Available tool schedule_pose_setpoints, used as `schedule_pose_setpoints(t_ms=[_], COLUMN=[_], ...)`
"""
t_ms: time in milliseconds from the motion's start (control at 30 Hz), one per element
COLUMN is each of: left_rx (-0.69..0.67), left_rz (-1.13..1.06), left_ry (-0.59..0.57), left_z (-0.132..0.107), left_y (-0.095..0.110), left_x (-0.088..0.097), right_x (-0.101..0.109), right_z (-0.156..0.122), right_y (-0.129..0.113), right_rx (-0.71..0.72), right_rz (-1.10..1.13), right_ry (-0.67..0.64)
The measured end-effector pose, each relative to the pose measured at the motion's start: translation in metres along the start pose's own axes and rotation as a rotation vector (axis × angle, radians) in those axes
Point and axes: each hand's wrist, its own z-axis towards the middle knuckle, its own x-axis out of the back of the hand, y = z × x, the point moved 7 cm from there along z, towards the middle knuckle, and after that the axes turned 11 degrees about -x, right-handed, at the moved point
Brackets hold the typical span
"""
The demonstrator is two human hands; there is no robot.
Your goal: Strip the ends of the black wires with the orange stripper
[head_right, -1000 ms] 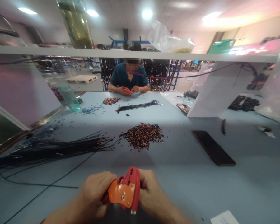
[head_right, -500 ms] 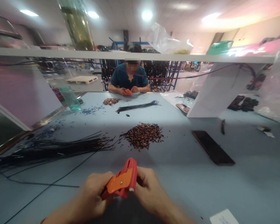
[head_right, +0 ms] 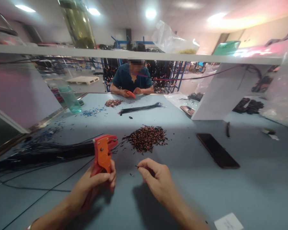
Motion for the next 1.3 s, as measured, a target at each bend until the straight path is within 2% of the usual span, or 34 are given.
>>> schedule_pose_setpoints(t_ms=[133, 267, 367, 500, 567, 633, 700, 833, 933, 1033, 1100, 1167, 1300], left_rx=[0.223, 0.311, 0.304, 0.294, 0.292, 0.291, 0.291, 0.298, 0.290, 0.272, 0.268, 0.275, 0.282], left_rz=[-0.365, -0.513, -0.525, -0.558, -0.569, -0.572, -0.566, -0.551, -0.547, -0.553, -0.553, -0.544, -0.516], left_ry=[-0.055, -0.180, -0.196, -0.168, -0.162, -0.164, -0.167, -0.166, -0.170, -0.169, -0.168, -0.178, -0.185], left_z=[-0.005, -0.011, -0.011, -0.007, -0.006, -0.006, -0.008, -0.009, -0.008, -0.007, -0.007, -0.008, -0.009], left_y=[-0.021, -0.026, -0.025, -0.024, -0.025, -0.025, -0.025, -0.026, -0.027, -0.028, -0.029, -0.030, -0.028], left_x=[-0.010, -0.022, -0.024, -0.020, -0.019, -0.019, -0.020, -0.022, -0.022, -0.020, -0.020, -0.020, -0.022], right_x=[0.011, 0.021, 0.015, -0.009, -0.019, -0.023, -0.020, 0.002, 0.006, -0.009, -0.017, -0.016, 0.004], right_z=[-0.002, -0.006, -0.008, -0.010, -0.008, -0.005, -0.001, 0.008, 0.006, 0.001, 0.001, 0.006, 0.020], right_y=[-0.011, -0.027, -0.031, -0.018, -0.010, -0.005, -0.002, 0.000, -0.005, -0.009, -0.008, -0.006, -0.003], right_rx=[0.092, 0.219, 0.315, 0.357, 0.342, 0.327, 0.311, 0.268, 0.293, 0.344, 0.351, 0.331, 0.274], right_rz=[-0.154, -0.191, -0.249, -0.436, -0.521, -0.597, -0.636, -0.600, -0.571, -0.579, -0.610, -0.632, -0.604], right_ry=[0.077, 0.142, 0.081, -0.033, -0.004, 0.079, 0.182, 0.336, 0.304, 0.160, 0.128, 0.175, 0.337])
